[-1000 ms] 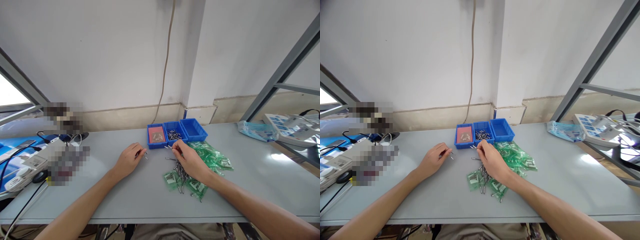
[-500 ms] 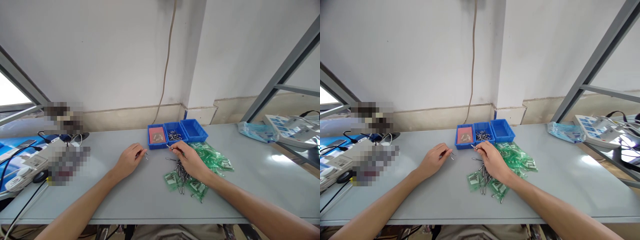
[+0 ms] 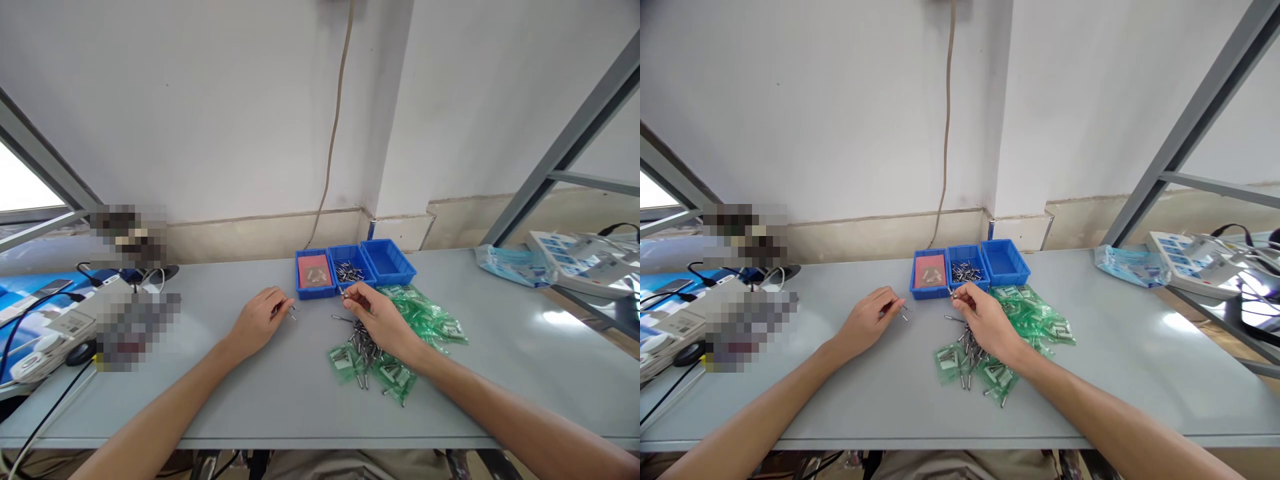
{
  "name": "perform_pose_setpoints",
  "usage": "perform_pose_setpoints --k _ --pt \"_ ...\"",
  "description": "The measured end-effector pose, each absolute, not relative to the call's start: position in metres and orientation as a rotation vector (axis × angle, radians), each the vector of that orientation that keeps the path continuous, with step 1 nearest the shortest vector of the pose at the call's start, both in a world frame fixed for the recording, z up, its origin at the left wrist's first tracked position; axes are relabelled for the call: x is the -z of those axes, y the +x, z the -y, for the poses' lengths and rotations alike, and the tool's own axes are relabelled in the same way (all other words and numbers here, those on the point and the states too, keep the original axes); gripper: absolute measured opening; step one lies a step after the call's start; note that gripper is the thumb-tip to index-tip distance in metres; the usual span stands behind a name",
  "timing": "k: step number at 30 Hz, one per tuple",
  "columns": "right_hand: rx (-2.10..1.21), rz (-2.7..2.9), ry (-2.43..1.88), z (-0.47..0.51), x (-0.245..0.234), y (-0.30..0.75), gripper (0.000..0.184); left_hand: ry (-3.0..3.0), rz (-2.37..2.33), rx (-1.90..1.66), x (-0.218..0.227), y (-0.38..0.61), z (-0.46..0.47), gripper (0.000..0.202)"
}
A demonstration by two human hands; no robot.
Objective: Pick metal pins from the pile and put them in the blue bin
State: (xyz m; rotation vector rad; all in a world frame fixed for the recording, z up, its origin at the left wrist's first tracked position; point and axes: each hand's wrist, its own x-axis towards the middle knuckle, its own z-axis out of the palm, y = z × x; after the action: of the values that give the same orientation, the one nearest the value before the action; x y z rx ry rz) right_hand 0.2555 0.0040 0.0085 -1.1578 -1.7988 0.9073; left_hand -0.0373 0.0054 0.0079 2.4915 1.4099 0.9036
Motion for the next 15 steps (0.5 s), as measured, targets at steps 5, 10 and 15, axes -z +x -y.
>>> perform_pose_setpoints --k 5,10,15 --pt "-0.942 1.772 -1.147 -0.0040 -0.0084 0.2551 0.011 2.503 -1.413 -0.902 -0.0079 -0.0371 -0.0056 0.036" --pt "-0.973 1.750 -1.153 -0.0048 -0.0090 0.2547 0.013 2.487 -1.417 -0.894 -0.0067 -0.0376 -0.0059 0.036" --pt "-0.972 1.739 -1.161 -0.0046 -0.0096 0.2553 0.014 2.490 -1.417 -0.897 -0.0067 -0.0381 -0.0058 0.036"
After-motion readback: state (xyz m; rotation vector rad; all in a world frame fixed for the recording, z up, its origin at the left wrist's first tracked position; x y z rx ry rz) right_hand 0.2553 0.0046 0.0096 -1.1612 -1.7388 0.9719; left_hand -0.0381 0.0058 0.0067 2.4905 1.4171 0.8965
